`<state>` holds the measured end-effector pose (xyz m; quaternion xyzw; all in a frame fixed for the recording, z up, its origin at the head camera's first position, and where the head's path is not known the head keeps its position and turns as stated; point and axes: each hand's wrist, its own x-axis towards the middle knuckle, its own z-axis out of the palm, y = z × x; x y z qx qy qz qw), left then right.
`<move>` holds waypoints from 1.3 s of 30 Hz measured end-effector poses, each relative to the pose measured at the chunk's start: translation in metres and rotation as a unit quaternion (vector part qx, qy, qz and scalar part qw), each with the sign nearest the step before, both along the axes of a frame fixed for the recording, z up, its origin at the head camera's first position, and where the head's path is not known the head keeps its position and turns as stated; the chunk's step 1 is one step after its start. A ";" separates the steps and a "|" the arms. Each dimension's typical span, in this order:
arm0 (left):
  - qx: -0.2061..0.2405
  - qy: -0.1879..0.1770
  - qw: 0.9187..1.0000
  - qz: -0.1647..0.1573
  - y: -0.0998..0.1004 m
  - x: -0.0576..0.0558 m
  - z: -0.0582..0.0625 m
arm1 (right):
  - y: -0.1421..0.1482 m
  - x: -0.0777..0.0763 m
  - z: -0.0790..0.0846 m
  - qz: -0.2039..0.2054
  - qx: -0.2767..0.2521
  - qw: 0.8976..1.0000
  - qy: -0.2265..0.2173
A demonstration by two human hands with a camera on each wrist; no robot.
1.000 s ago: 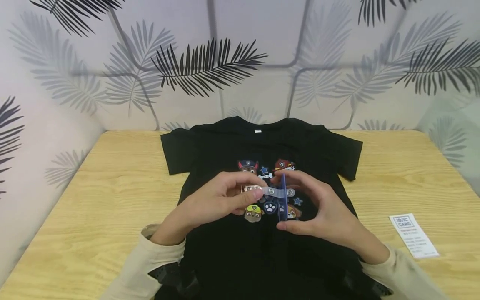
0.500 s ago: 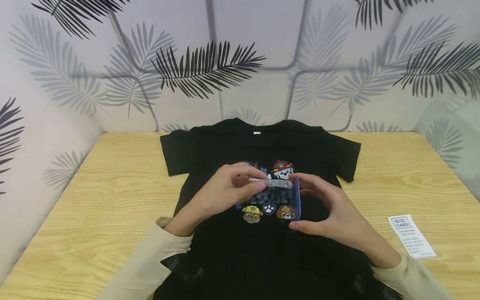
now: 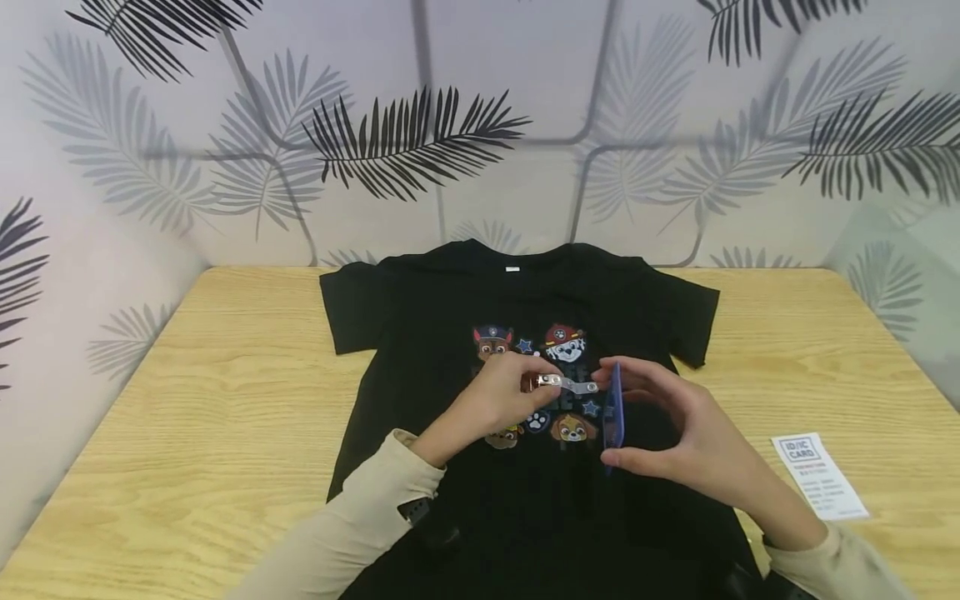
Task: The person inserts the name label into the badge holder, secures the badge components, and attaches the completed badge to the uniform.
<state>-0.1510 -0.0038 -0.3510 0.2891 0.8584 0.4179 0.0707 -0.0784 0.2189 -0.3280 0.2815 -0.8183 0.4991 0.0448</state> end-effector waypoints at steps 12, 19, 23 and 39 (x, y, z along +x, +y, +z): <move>-0.094 0.113 0.988 0.052 0.032 0.000 -0.025 | 0.007 0.001 -0.005 0.025 -0.010 1.000 0.005; -0.156 0.089 0.982 0.062 0.036 -0.004 -0.031 | 0.006 0.001 -0.007 0.036 -0.003 0.999 0.003; -0.181 0.079 0.978 0.067 0.037 -0.007 -0.034 | 0.006 0.000 -0.007 0.036 -0.001 0.999 -0.001; -0.117 0.105 0.987 0.046 0.035 -0.012 -0.039 | 0.006 0.001 -0.007 0.026 0.014 0.999 -0.021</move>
